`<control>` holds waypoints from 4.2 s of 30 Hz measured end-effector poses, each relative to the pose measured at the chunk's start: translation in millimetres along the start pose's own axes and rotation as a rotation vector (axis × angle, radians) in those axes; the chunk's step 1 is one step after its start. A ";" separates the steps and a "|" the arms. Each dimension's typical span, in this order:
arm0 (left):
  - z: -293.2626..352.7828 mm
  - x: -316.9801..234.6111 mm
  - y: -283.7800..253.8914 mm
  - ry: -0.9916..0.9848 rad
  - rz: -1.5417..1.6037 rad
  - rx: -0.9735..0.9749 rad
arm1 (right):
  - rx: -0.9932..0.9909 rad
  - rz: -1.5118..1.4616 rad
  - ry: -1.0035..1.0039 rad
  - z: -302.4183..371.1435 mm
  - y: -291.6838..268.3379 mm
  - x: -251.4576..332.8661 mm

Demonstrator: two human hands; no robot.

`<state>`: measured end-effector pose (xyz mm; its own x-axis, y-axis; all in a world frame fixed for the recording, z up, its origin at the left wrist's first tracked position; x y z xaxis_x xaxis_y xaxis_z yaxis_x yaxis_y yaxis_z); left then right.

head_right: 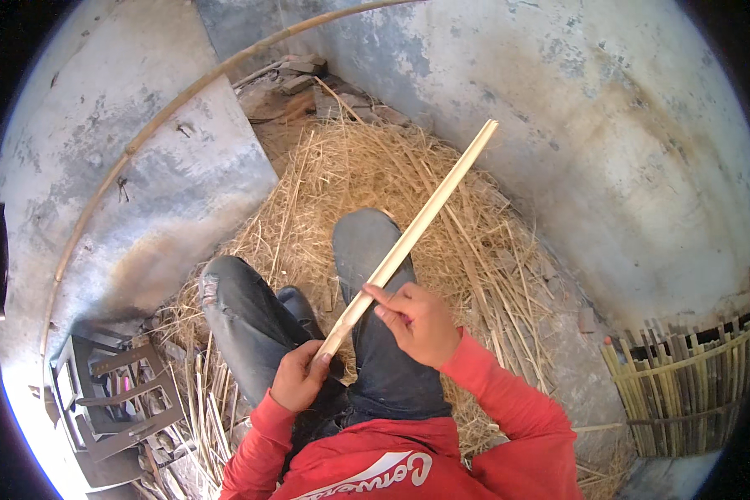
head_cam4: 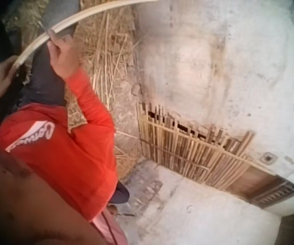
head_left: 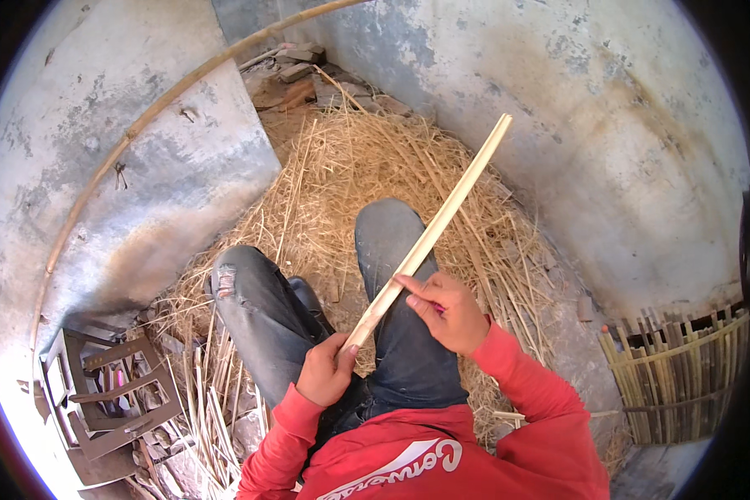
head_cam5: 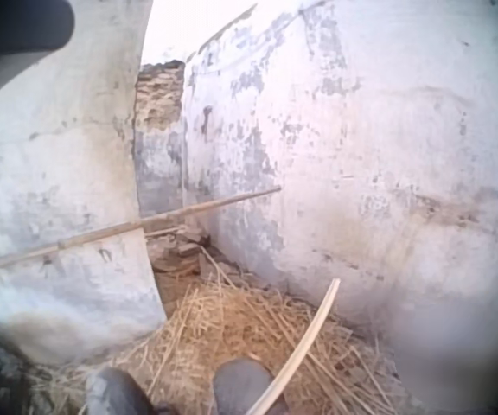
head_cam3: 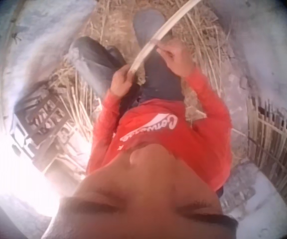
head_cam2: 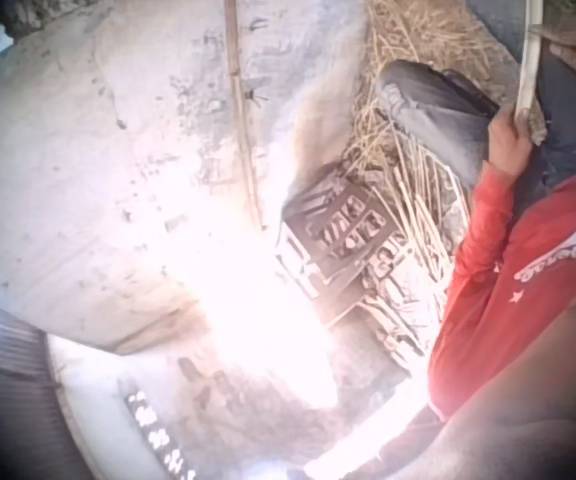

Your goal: The person uses a small knife to shave and smooth a thin bamboo strip while sitting on a pile of straw.

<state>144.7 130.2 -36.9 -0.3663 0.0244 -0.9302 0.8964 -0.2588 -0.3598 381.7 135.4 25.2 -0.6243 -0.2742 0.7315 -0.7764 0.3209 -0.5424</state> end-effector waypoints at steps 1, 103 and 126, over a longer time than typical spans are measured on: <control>-2.6 1.2 5.1 -0.019 0.011 0.006 | 0.011 -0.013 -0.010 4.2 5.0 0.6; 7.3 -5.3 -18.8 0.094 -0.128 -0.160 | -0.027 0.499 0.108 22.8 -8.9 -57.8; 33.6 -3.5 -33.6 -0.014 -0.230 -0.120 | -0.040 0.479 0.050 36.5 -5.5 -52.7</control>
<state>107.5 106.3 -19.0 -0.5669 0.0563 -0.8218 0.8117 -0.1318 -0.5690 415.7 115.0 -25.5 -0.9050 -0.0432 0.4232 -0.3984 0.4352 -0.8074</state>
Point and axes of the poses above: each hand's wrist, its own z-axis away from the middle knuckle, its own y-axis out of the palm, x = y × z, the point moved 7 cm from there along -z, towards the middle knuckle, and after that the axes turned 13 degrees about -x, right-handed, at the moved point
